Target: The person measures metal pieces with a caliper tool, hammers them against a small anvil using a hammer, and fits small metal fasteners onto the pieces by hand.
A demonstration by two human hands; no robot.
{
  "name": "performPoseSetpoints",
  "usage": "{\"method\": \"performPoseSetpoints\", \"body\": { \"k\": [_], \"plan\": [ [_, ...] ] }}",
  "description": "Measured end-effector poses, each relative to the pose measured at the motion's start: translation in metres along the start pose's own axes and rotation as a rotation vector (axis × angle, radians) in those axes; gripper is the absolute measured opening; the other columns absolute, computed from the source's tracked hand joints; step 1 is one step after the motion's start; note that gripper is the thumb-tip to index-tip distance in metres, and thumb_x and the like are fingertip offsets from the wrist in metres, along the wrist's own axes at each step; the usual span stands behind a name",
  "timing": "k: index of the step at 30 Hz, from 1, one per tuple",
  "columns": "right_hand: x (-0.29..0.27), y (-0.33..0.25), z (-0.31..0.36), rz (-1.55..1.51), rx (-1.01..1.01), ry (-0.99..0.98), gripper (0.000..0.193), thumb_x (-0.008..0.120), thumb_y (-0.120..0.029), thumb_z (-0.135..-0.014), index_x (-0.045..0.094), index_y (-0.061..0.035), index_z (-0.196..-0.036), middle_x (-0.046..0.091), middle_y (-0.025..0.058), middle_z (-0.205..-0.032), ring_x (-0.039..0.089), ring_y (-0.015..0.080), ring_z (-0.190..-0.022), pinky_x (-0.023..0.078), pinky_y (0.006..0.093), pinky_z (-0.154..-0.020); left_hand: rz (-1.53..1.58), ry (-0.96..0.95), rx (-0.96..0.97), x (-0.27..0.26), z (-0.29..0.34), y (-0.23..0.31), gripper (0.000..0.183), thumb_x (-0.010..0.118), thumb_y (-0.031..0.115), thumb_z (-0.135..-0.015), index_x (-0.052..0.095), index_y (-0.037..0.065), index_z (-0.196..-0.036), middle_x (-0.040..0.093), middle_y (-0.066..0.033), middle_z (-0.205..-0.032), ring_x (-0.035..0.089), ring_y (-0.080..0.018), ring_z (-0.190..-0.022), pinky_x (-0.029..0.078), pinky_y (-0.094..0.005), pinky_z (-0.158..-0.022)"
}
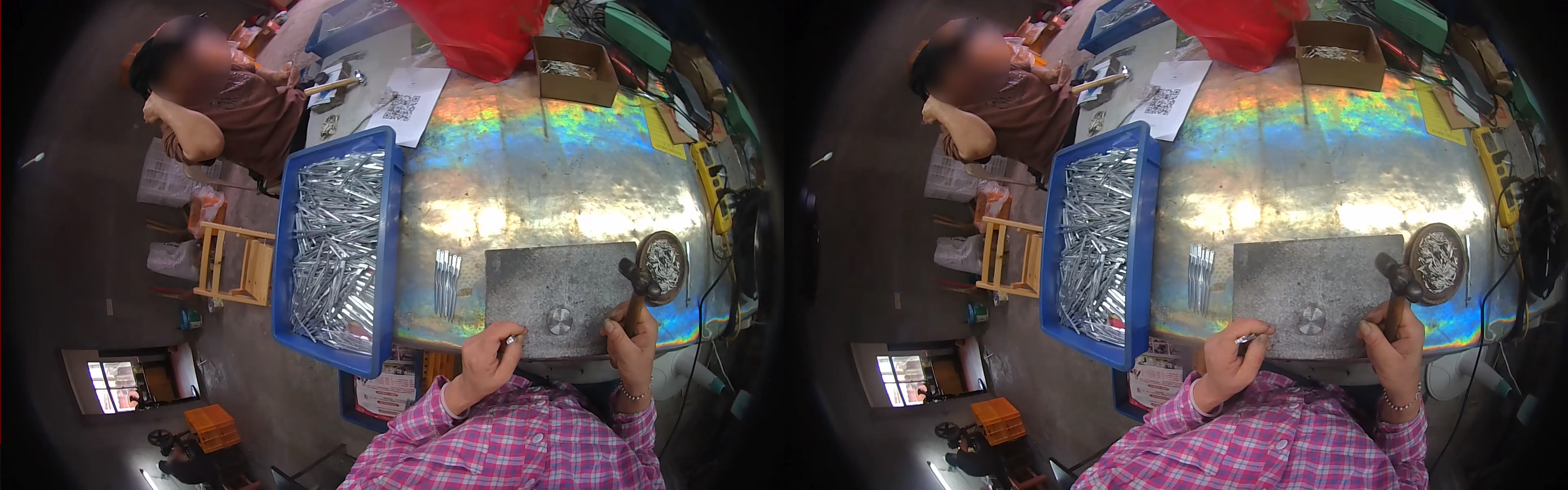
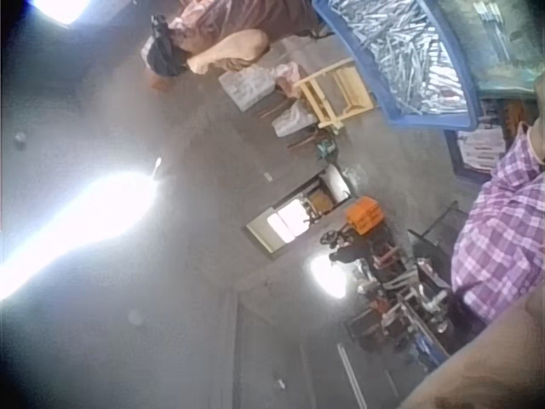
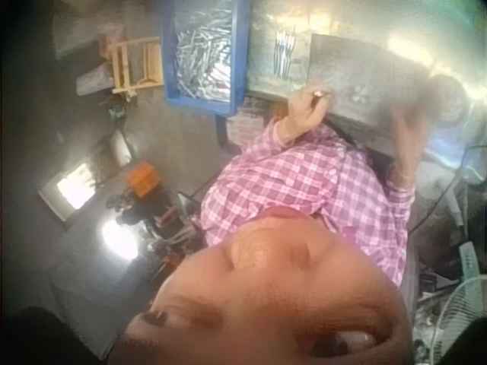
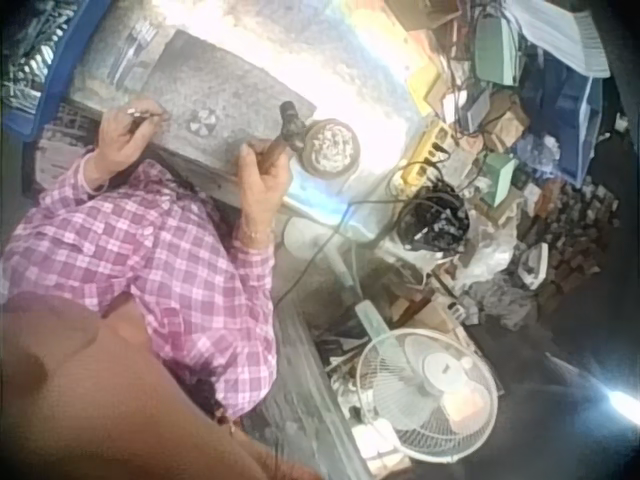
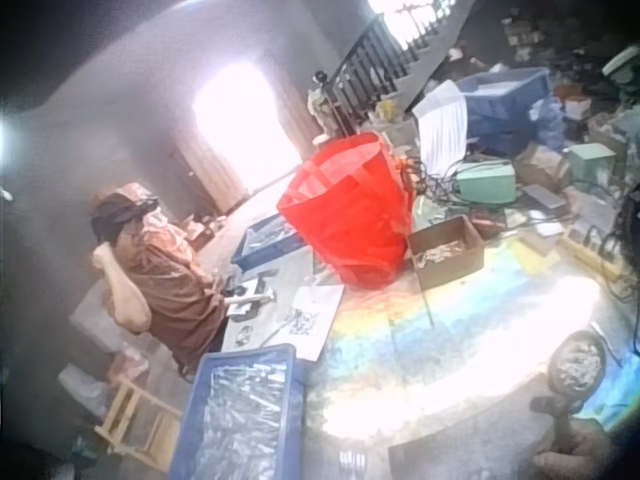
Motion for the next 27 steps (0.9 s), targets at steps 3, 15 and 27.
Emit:
{"method": "performPoseSetpoints", "body": {
  "k": [3,15,27],
  "plan": [
    [-0.0001,0.0010,0.0026,-0.030,0.005,0.028,0.013,0.064,-0.008,-0.086,0.052,-0.0022,-0.087,0.057,0.0018,-0.071,0.044,0.0042,-0.052,0.033,0.0195,-0.045,-0.005,0.000,0.008,0.0007,0.0017,-0.0012,0.013,0.060,-0.002,-0.085,0.059,-0.002,-0.097,0.067,-0.0136,-0.083,0.065,-0.0177,-0.066,0.048,-0.0257,-0.057],
    [0.0019,0.0011,0.0039,-0.029,0.046,0.027,0.012,0.060,-0.007,-0.088,0.055,-0.0004,-0.097,0.058,0.0027,-0.073,0.041,0.0026,-0.048,0.030,0.0190,-0.042,0.018,0.075,0.004,-0.0036,0.0072,-0.0043,0.013,0.056,-0.003,-0.087,0.057,-0.002,-0.100,0.068,-0.0121,-0.086,0.067,-0.0150,-0.067,0.051,-0.0248,-0.059],
    [0.0042,0.0001,0.0027,0.109,-0.095,0.039,0.008,0.053,0.002,-0.084,0.056,0.0013,-0.092,0.058,0.0042,-0.082,0.055,0.0093,-0.072,0.043,0.0226,-0.064,0.038,0.023,0.076,-0.0032,0.0031,-0.0017,0.016,0.058,-0.004,-0.084,0.059,-0.002,-0.100,0.067,-0.0142,-0.086,0.067,-0.0206,-0.070,0.051,-0.0272,-0.060]
  ]
}}
Point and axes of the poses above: each hand's wrist, its own z-axis away from the middle knuckle, its own x-axis out of the palm, y = z × x, the point moved 7 cm from there along -z, towards the middle knuckle
